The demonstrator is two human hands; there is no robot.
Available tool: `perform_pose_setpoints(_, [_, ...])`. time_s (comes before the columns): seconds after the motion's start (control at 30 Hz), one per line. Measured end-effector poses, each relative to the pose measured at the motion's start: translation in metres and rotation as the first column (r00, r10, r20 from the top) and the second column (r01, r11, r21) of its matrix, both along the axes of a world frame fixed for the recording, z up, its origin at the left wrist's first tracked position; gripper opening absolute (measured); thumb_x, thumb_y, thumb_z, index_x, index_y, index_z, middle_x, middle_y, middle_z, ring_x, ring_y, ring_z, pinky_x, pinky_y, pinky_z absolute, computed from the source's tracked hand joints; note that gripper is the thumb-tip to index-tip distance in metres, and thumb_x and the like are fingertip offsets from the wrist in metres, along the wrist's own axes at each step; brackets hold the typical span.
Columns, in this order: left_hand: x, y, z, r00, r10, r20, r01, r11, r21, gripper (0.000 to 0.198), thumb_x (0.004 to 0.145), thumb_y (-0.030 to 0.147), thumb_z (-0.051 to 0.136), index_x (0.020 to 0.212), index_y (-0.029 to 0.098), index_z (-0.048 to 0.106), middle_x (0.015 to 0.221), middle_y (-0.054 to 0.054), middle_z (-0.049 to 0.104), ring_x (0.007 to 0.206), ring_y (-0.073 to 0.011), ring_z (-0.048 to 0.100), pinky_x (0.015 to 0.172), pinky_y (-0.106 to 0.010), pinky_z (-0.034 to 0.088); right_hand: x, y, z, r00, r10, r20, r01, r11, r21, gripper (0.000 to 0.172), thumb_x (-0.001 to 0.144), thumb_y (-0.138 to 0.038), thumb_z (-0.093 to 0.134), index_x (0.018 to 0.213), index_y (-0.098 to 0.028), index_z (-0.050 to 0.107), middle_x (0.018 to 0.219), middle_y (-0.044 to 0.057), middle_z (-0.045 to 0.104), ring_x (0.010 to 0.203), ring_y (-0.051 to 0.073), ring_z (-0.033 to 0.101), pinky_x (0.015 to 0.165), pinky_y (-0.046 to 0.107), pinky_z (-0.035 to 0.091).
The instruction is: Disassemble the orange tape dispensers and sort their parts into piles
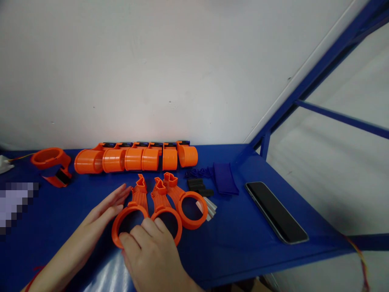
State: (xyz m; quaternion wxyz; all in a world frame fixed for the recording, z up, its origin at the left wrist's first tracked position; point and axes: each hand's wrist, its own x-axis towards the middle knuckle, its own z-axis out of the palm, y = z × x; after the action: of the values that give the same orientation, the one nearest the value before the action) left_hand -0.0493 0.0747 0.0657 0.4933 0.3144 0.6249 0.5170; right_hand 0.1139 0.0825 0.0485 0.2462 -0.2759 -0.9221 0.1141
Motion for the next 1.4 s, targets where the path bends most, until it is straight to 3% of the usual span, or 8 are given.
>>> perform_pose_setpoints(0.23, [0.004,-0.003,0.003,0.994,-0.054,-0.093,0.053,0.999,-0.01,0.073,0.078,0.039,0.055,0.141,0.009,0.038,0.152,-0.013,0.036,0.138,-0.0249,0.035,0.114,-0.039,0.029,0.015,0.006,0.027,0.961,0.046,-0.274,-0.07,0.994,-0.081,0.022,0.085,-0.022,0.059,0.107,-0.02,0.062,0.096,0.002,0.068,0.081,0.016,0.06,0.071,0.029,0.045])
perform_pose_setpoints(0.43, [-0.003,-0.004,-0.014,0.937,-0.175,-0.303,0.182,0.983,-0.007,0.073,0.085,0.048,0.049,0.146,0.014,0.027,0.157,-0.013,0.025,0.143,-0.0264,0.023,0.117,-0.047,0.015,0.06,0.063,0.047,0.917,-0.306,-0.256,0.27,0.948,-0.168,0.017,0.091,-0.021,0.049,0.099,-0.022,0.065,0.096,0.004,0.067,0.086,0.017,0.061,0.074,0.03,0.047])
perform_pose_setpoints(0.57, [0.0,-0.014,-0.008,0.741,-0.141,-0.657,0.293,0.948,0.128,0.063,0.086,0.042,0.052,0.143,0.027,0.03,0.156,-0.011,0.025,0.141,-0.03,0.026,0.113,-0.055,0.023,0.09,0.105,0.048,0.842,-0.506,-0.19,0.5,0.862,-0.08,0.019,0.09,-0.027,0.051,0.099,-0.019,0.066,0.086,0.005,0.064,0.069,0.017,0.055,0.064,0.031,0.045])
perform_pose_setpoints(0.73, [0.023,-0.027,0.003,0.369,-0.158,-0.916,0.549,0.832,0.078,0.089,0.07,0.038,0.07,0.146,0.036,0.024,0.154,-0.014,0.022,0.14,-0.0439,0.019,0.103,-0.072,0.026,0.101,0.119,0.045,0.935,-0.345,-0.084,0.333,0.934,-0.13,0.018,0.089,-0.028,0.051,0.1,-0.021,0.063,0.1,0.006,0.062,0.082,0.019,0.057,0.074,0.032,0.046])
perform_pose_setpoints(0.9, [0.042,-0.027,-0.004,0.154,-0.142,-0.978,0.612,0.791,-0.018,0.094,0.059,0.049,0.077,0.142,0.04,0.033,0.15,-0.02,0.026,0.135,-0.0531,0.023,0.094,-0.082,0.023,0.093,0.144,0.028,0.883,-0.45,-0.135,0.399,0.869,-0.293,0.039,0.079,-0.034,0.062,0.115,-0.018,0.058,0.108,0.009,0.058,0.079,0.02,0.055,0.08,0.038,0.045])
perform_pose_setpoints(1.1, [0.044,-0.02,-0.004,0.088,-0.12,-0.989,0.554,0.831,-0.052,0.057,0.084,0.039,0.058,0.138,0.043,0.04,0.146,-0.015,0.034,0.136,-0.0441,0.029,0.098,-0.074,0.031,0.086,0.194,0.014,0.831,-0.529,-0.173,0.382,0.767,-0.515,0.05,0.076,-0.044,0.063,0.115,-0.014,0.057,0.104,0.013,0.064,0.059,0.013,0.052,0.057,0.03,0.045])
perform_pose_setpoints(1.23, [0.042,-0.012,-0.001,0.072,-0.163,-0.984,0.565,0.819,-0.094,0.051,0.087,0.042,0.053,0.137,0.044,0.041,0.145,-0.014,0.036,0.138,-0.0425,0.027,0.102,-0.072,0.029,0.08,0.205,0.016,0.845,-0.489,-0.217,0.254,0.724,-0.641,0.041,0.075,-0.052,0.061,0.091,-0.015,0.065,0.073,0.006,0.065,0.052,0.012,0.05,0.048,0.024,0.039])
perform_pose_setpoints(1.4, [0.039,-0.009,0.002,0.117,-0.17,-0.978,0.584,0.809,-0.071,0.058,0.086,0.043,0.054,0.141,0.039,0.036,0.146,-0.013,0.035,0.139,-0.0382,0.025,0.106,-0.07,0.024,0.074,0.205,0.014,0.825,-0.477,-0.303,0.151,0.703,-0.695,0.045,0.069,-0.058,0.064,0.082,-0.015,0.063,0.06,0.0,0.058,0.046,0.009,0.043,0.044,0.022,0.032])
